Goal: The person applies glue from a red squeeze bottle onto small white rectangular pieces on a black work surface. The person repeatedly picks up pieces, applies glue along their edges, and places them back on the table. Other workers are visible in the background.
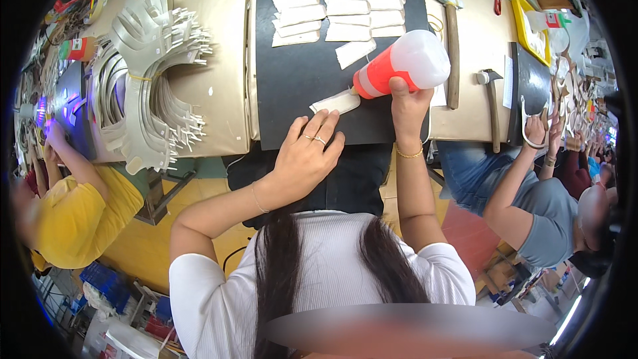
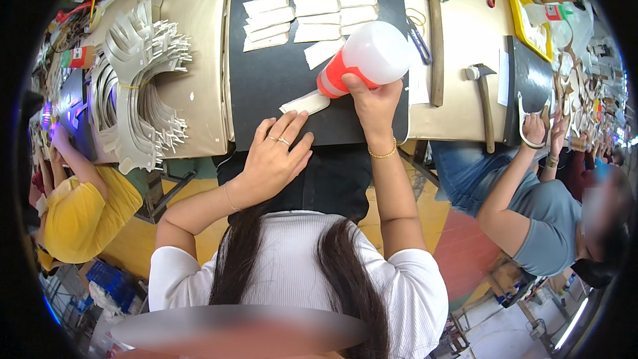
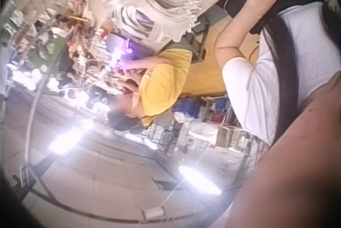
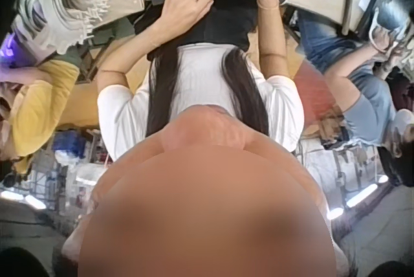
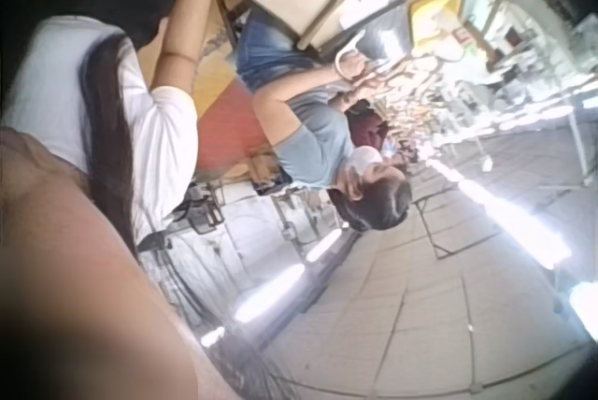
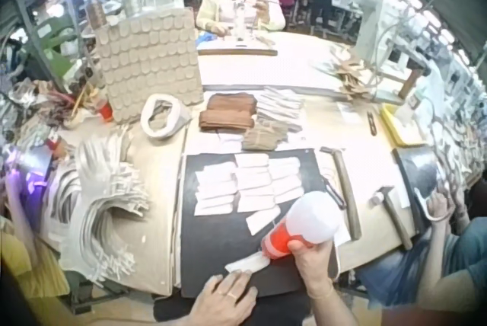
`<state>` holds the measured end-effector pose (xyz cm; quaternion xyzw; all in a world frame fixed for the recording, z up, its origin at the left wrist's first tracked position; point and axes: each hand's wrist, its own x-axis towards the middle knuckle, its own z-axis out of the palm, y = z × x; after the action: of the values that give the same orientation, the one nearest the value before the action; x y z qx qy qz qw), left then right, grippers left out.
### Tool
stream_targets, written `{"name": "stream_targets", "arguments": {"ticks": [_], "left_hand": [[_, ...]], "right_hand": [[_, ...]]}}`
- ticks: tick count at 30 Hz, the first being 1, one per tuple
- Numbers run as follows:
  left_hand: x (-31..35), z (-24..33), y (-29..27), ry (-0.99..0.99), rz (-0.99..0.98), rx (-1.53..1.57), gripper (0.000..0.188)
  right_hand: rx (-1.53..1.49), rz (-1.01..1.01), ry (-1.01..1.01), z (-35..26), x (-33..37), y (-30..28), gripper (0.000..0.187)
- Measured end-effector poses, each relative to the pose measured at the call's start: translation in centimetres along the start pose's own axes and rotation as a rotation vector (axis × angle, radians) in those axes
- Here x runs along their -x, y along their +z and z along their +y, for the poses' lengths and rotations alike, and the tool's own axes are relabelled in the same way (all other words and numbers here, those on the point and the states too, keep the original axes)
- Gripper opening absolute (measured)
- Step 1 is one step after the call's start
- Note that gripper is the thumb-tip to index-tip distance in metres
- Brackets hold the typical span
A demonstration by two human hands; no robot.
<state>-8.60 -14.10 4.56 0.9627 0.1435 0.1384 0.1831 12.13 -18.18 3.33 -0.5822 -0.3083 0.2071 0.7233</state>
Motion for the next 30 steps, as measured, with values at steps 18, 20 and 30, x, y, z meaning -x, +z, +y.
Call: {"name": "stream_targets", "arguments": {"ticks": [18,20,30], "left_hand": [[-0.1,0.6,0.9,0.002,0.003,-0.091,0.033],[-0.1,0.5,0.8,0.009,0.012,-0.096,0.032],[-0.5,0.4,0.5,-0.005,-0.028,-0.09,0.031]], "right_hand": [[-0.44,0.095,0.374,0.9,-0.9,2.0,0.077],[-0.282,0.157,0.253,0.6,-1.5,0.4,0.078],[0.038,0.06,-0.039,1.9,0.4,-1.3,0.071]]}}
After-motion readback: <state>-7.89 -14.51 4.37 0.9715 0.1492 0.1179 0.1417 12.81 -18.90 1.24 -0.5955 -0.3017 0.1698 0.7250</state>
